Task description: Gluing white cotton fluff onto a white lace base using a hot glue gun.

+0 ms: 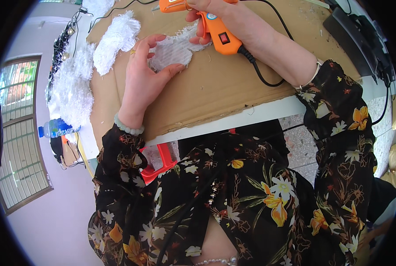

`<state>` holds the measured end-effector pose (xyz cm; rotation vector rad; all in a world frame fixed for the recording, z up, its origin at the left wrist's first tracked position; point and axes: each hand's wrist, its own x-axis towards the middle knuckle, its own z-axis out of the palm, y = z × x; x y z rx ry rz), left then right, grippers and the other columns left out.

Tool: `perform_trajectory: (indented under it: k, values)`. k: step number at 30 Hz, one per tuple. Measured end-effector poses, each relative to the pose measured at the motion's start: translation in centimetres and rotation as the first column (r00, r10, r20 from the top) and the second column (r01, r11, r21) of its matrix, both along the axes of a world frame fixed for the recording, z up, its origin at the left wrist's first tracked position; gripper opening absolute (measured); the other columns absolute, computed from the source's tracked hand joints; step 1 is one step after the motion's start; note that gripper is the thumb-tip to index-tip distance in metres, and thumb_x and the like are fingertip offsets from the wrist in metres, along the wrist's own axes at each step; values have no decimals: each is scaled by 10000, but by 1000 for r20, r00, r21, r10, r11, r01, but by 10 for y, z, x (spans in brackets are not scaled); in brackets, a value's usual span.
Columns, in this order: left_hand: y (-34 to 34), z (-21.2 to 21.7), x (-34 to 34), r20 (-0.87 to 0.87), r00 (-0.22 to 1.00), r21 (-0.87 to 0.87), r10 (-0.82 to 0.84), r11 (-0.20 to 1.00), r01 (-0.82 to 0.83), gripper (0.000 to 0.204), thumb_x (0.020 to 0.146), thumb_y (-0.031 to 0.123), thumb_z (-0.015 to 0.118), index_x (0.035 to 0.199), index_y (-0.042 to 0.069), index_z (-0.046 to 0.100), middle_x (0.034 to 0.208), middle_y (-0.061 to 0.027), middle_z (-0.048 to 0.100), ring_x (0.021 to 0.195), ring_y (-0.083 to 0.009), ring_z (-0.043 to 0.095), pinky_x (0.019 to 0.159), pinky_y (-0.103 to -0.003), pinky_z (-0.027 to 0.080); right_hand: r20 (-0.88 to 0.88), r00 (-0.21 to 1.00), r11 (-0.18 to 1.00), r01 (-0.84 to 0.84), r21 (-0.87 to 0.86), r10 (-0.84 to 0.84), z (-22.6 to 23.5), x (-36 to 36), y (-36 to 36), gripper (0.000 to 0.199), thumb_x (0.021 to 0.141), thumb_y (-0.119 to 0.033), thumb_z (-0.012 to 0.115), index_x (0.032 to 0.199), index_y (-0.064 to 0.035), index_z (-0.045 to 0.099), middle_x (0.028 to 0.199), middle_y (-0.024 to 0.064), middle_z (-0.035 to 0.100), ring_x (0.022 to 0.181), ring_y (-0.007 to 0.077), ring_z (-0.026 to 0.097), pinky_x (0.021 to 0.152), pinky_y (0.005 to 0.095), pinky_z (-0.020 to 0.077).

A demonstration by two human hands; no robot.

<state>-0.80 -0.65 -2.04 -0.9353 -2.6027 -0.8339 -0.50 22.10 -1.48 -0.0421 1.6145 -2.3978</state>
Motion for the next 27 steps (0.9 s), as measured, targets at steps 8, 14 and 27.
perform_trajectory:
  k: [8,14,27]
  values:
    - [1,-9,-10,87,996,22,30,999,-32,507,688,129,791,1143,78,574,1056,-142,595,955,-312,568,816,-385,480,17,1000,1000,23,-15,-22,-3,-2,1,351,950,-371,548,943,-21,576,657,79,612,576,174,621,767,343,557]
    - [-18,-6,-19,202,979,463,-1,881,-95,360,762,89,726,1097,61,596,1008,-121,602,847,-261,586,720,-330,487,-777,593,819,-540,-191,210,-31,-44,14,388,949,-395,533,964,-9,577,662,98,612,582,191,628,816,403,555]
    - [-14,9,47,-271,855,-412,-443,856,313,366,755,321,733,964,55,590,1105,-156,636,1043,-312,600,888,-428,477,95,969,617,-220,755,230,38,45,37,369,832,-154,682,1165,-9,617,958,37,664,750,101,581,693,256,483]
